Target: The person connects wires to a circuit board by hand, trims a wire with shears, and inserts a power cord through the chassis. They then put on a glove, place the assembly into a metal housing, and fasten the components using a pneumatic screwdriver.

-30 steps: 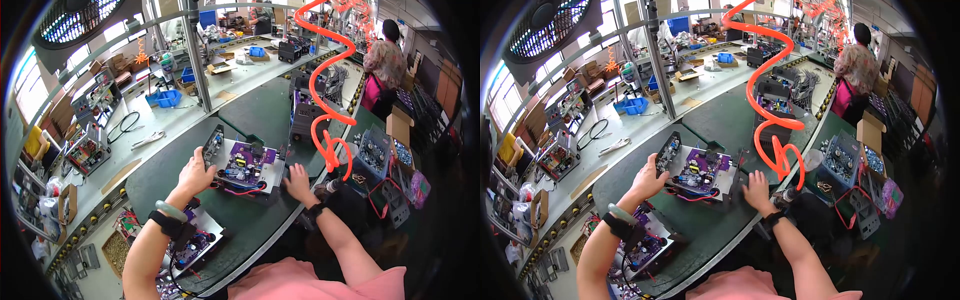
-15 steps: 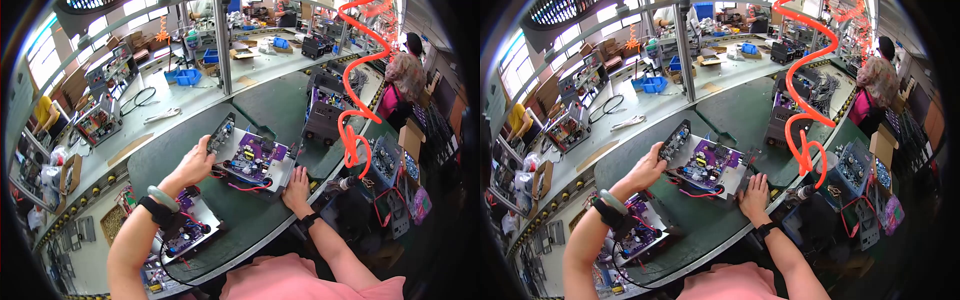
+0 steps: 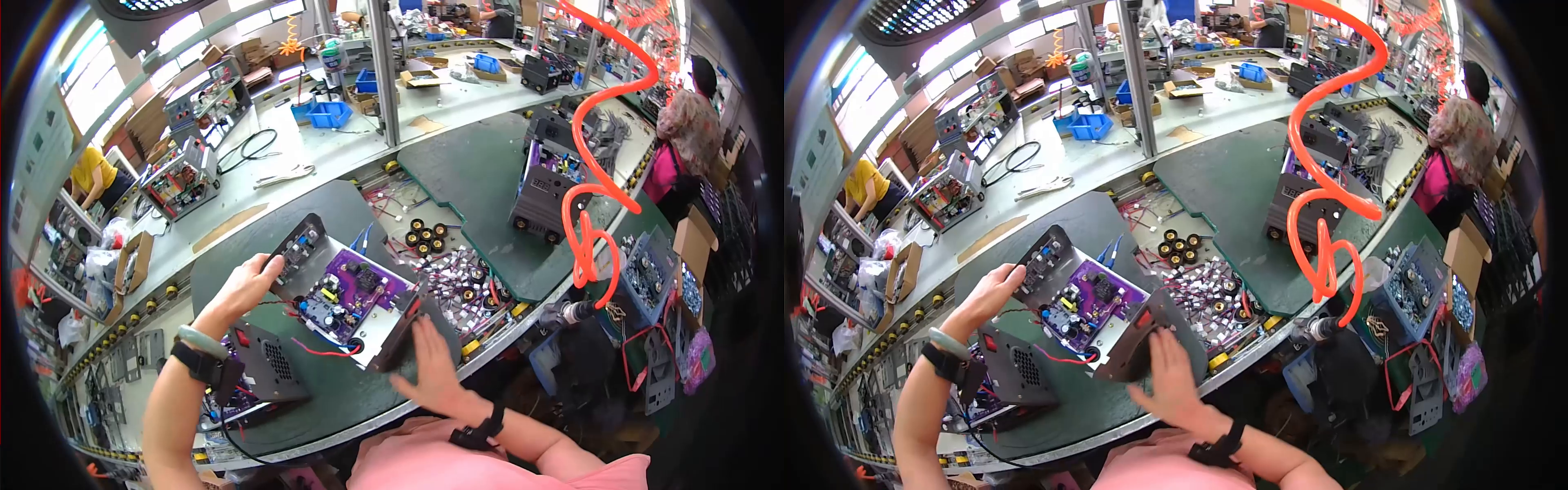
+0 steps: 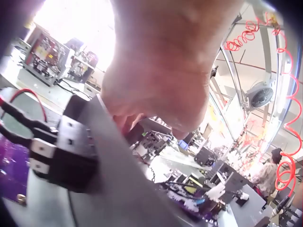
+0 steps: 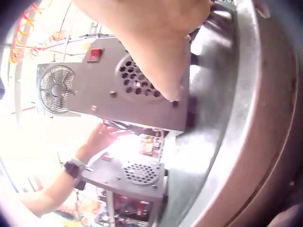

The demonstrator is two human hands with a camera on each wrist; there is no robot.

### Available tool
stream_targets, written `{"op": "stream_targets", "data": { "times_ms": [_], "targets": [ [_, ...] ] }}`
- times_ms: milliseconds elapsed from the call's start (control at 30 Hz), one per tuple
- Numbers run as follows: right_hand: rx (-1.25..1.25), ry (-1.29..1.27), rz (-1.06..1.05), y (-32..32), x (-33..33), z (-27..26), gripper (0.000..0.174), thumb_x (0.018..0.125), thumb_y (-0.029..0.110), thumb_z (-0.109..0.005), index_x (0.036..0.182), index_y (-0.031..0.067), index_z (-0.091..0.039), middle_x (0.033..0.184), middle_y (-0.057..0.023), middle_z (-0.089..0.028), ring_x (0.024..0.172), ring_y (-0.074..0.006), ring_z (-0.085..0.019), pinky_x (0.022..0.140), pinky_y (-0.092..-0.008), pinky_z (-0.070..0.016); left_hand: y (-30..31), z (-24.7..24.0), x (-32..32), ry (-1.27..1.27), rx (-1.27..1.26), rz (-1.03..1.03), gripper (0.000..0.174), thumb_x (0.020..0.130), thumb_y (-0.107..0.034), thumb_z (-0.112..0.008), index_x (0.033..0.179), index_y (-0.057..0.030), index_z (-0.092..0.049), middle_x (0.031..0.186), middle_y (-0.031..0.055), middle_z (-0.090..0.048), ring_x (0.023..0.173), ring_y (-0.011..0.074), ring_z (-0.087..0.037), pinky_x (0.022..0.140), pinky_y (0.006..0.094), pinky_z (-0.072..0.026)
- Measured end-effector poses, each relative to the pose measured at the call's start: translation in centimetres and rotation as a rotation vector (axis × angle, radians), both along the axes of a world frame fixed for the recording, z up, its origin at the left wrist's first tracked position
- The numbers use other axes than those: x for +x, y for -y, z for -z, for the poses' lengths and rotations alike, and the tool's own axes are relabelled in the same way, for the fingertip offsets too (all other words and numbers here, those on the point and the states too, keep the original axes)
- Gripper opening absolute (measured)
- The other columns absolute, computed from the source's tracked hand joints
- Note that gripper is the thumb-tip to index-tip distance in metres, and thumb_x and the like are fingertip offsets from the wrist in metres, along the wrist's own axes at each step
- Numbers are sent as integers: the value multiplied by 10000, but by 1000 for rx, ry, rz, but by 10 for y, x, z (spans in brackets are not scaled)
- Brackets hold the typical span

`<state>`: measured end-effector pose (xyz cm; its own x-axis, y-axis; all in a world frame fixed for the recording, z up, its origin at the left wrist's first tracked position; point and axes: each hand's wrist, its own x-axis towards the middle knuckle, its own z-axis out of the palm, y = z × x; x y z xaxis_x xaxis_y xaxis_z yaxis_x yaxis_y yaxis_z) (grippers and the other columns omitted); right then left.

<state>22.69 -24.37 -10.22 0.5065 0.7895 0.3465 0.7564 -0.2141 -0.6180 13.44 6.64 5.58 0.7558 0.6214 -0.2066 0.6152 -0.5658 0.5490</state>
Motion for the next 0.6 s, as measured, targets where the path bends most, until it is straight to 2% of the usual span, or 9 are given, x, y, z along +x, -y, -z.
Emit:
{"op": "stream_targets", "data": {
  "times_ms": [100,167,200,267,333,400,433,533,600],
  "targets": [
    [157,-269,6,-18,-25,-6,1001,747,287,-744,1421,-162,-156,1460,-391,-200,1384,-519,-205,1148,-480,-218,14,9,10,-68,198,-142,619,920,-539,-485,1013,58,-620,965,298,-652,985,426,-627,889,460,-471],
    [228,-375,59,-22,-25,-8,1060,720,257,-768,1420,-185,-104,1467,-416,-148,1393,-539,-164,1158,-464,-207,26,9,0,-84,294,-109,673,904,-560,-490,998,96,-608,953,318,-651,966,457,-626,879,487,-475],
    [193,-242,70,-19,-16,-9,1098,725,203,-757,1466,-125,-15,1486,-332,-237,1409,-394,-272,1140,-408,-256,31,8,-10,-109,268,-111,685,900,-568,-490,993,100,-607,949,318,-652,958,457,-629,881,484,-478],
    [440,-598,-72,-22,6,-5,1056,689,161,-783,1462,-114,-118,1417,-272,-383,1324,-321,-418,1080,-386,-353,63,-1,-38,-184,179,-110,644,896,-533,-524,1055,88,-593,963,310,-656,956,453,-635,878,475,-483],
    [295,-748,-273,-17,48,-28,1006,697,113,-777,1490,-25,-174,1336,-151,-499,1220,-205,-502,1021,-330,-406,102,-10,-67,38,-19,-37,585,887,-412,-607,1183,88,-532,977,273,-674,962,394,-664,868,436,-512],
    [145,-821,-274,-19,81,-36,888,734,120,-763,1468,22,-273,1297,-106,-529,1189,-182,-517,1005,-316,-419,127,-3,-78,248,-353,-136,612,863,-277,-670,1302,84,-443,987,229,-690,981,323,-680,878,386,-530],
    [119,-904,-278,-23,90,-45,828,754,133,-753,1446,17,-312,1278,-97,-535,1163,-176,-526,989,-311,-428,137,5,-82,349,-335,-120,673,848,-224,-692,1351,94,-380,1007,201,-692,974,278,-687,888,371,-534],
    [81,-987,-203,-33,105,-37,650,811,220,-734,1351,9,-440,1155,-72,-579,1034,-138,-547,906,-294,-452,161,14,-89,356,-143,-86,745,855,-244,-693,1389,109,-311,1138,239,-635,1045,302,-653,917,398,-512],
    [99,-1038,-105,-33,99,-30,592,825,198,-712,1329,14,-463,1130,-77,-588,1026,-141,-555,896,-289,-454,164,27,-97,508,-257,-139,646,896,-115,-639,1432,31,-309,1249,190,-587,1142,262,-589,1006,381,-443]
  ]
}}
